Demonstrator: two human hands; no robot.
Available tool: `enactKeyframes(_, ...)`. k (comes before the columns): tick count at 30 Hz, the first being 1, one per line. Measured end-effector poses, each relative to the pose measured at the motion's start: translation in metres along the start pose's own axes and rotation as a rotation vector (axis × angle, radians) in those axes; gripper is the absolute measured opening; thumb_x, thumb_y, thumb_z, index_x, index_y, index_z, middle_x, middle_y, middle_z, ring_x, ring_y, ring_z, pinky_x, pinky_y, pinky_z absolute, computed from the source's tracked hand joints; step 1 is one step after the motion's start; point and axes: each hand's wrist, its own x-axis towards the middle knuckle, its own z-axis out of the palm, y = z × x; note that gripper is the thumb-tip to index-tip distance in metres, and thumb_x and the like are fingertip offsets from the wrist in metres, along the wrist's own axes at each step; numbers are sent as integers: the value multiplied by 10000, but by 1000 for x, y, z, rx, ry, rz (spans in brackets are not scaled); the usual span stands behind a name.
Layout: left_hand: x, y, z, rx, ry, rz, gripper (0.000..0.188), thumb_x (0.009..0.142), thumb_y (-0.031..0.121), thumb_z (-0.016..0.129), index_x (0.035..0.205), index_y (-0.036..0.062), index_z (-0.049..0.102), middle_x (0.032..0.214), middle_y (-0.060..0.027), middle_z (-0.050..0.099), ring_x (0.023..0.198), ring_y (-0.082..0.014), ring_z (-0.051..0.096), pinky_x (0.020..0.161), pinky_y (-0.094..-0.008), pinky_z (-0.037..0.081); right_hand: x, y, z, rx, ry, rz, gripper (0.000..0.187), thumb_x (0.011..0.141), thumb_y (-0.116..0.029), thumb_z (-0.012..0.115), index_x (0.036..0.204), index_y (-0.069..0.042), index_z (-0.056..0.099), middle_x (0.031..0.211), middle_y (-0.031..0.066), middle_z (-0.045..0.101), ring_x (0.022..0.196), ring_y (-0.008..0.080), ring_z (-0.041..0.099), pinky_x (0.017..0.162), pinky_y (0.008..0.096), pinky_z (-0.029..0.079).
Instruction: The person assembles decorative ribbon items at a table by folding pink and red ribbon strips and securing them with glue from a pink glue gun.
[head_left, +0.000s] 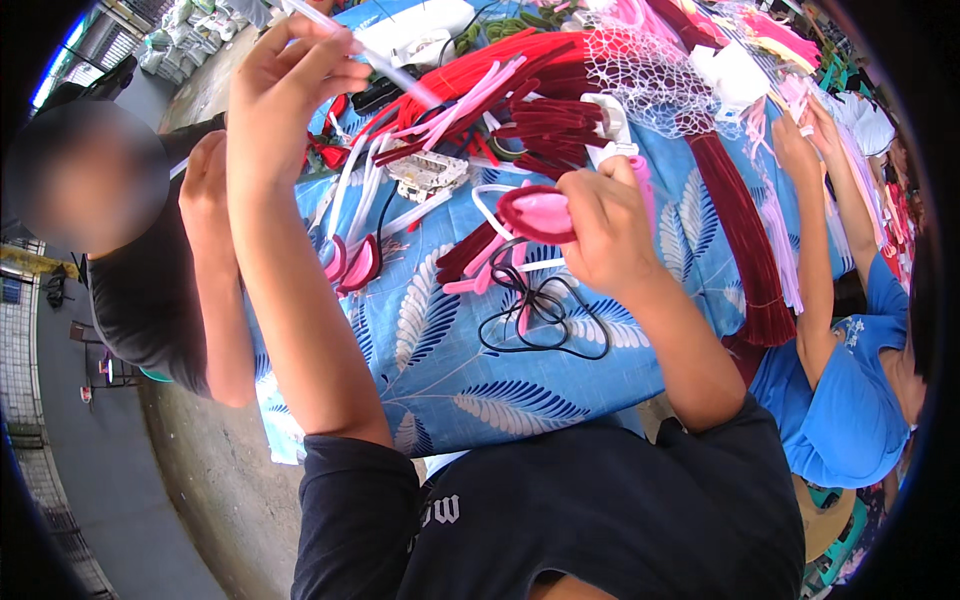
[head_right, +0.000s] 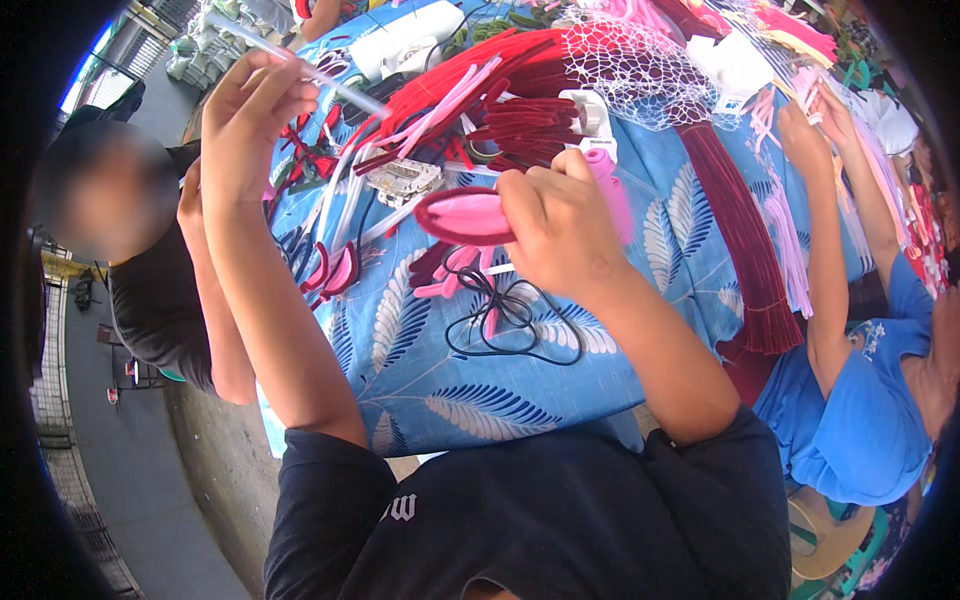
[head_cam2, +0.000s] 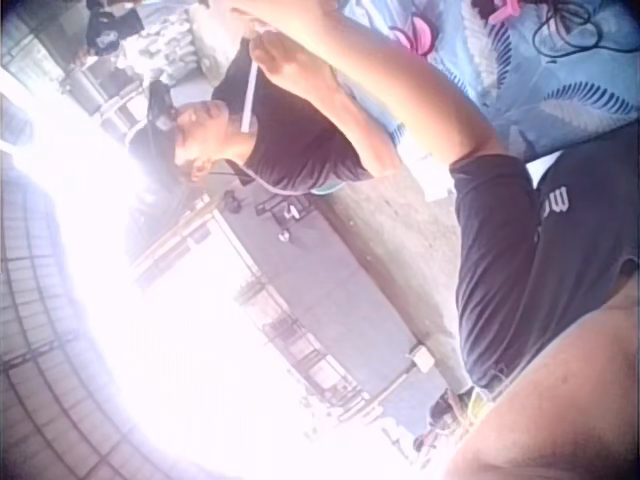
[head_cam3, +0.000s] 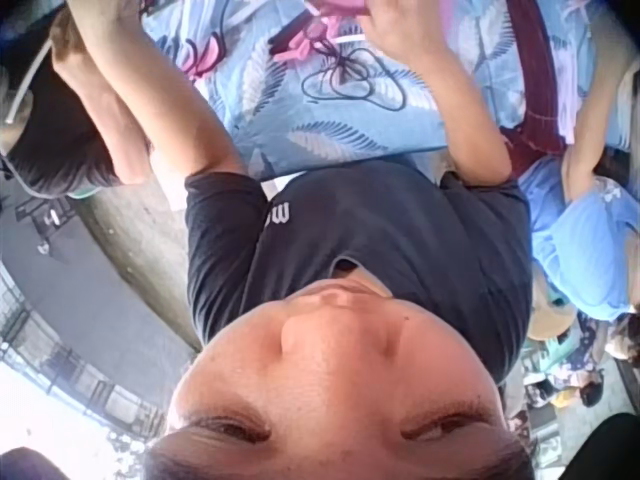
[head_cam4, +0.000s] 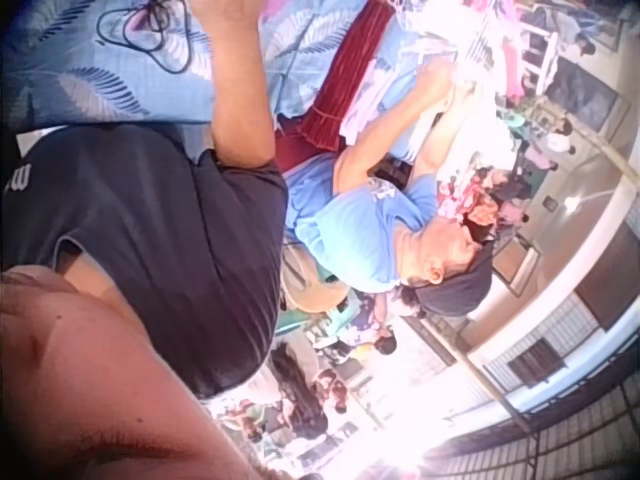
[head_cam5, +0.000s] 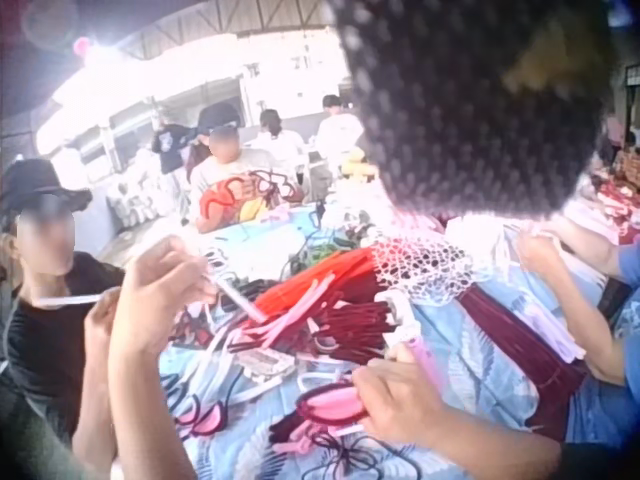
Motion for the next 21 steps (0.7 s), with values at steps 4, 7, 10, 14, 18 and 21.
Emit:
enactKeyframes(4,-2,1,14,35,-41,59,189,891,62,605,1017,-79,603,917,-167,668,795,-200,674,736,-292,560,1,-4,3,32,0,-32,334,532,-24,655,820,-42,487,638,62,474,598,248,493,658,371,333)
enactKeyframes(7,-5,-2,37,-44,-77,61,187,882,46,597,1011,-90,601,907,-176,669,787,-212,678,727,-312,569,1,-7,2,23,40,-76,340,528,-29,657,829,-39,499,638,56,470,613,239,511,665,367,342)
enactKeyframes(10,-14,2,71,-97,-161,46,190,889,52,591,1012,-93,598,897,-176,668,771,-213,681,718,-316,572,0,-10,2,47,4,-66,323,532,-34,661,817,-37,508,643,56,485,626,229,531,666,366,350)
enactKeyframes(14,-29,-2,108,-103,-290,-27,128,879,14,616,977,-58,576,834,-132,656,732,-180,668,682,-292,568,-1,-14,8,65,54,-97,285,544,-24,649,793,-40,511,624,67,520,604,232,552,659,365,353)
enactKeyframes(18,-28,-1,107,-124,-314,-52,128,890,30,615,972,-45,550,826,-134,650,718,-175,662,673,-288,566,0,-16,7,92,84,-100,269,552,-5,632,791,-42,515,602,71,538,585,235,565,657,355,354)
enactKeyframes(21,-30,5,109,-90,-316,-48,126,892,29,612,966,-47,544,830,-138,651,724,-179,663,673,-288,565,-2,-14,10,104,111,-98,265,560,-3,625,798,-44,517,599,64,536,579,230,562,650,348,349)
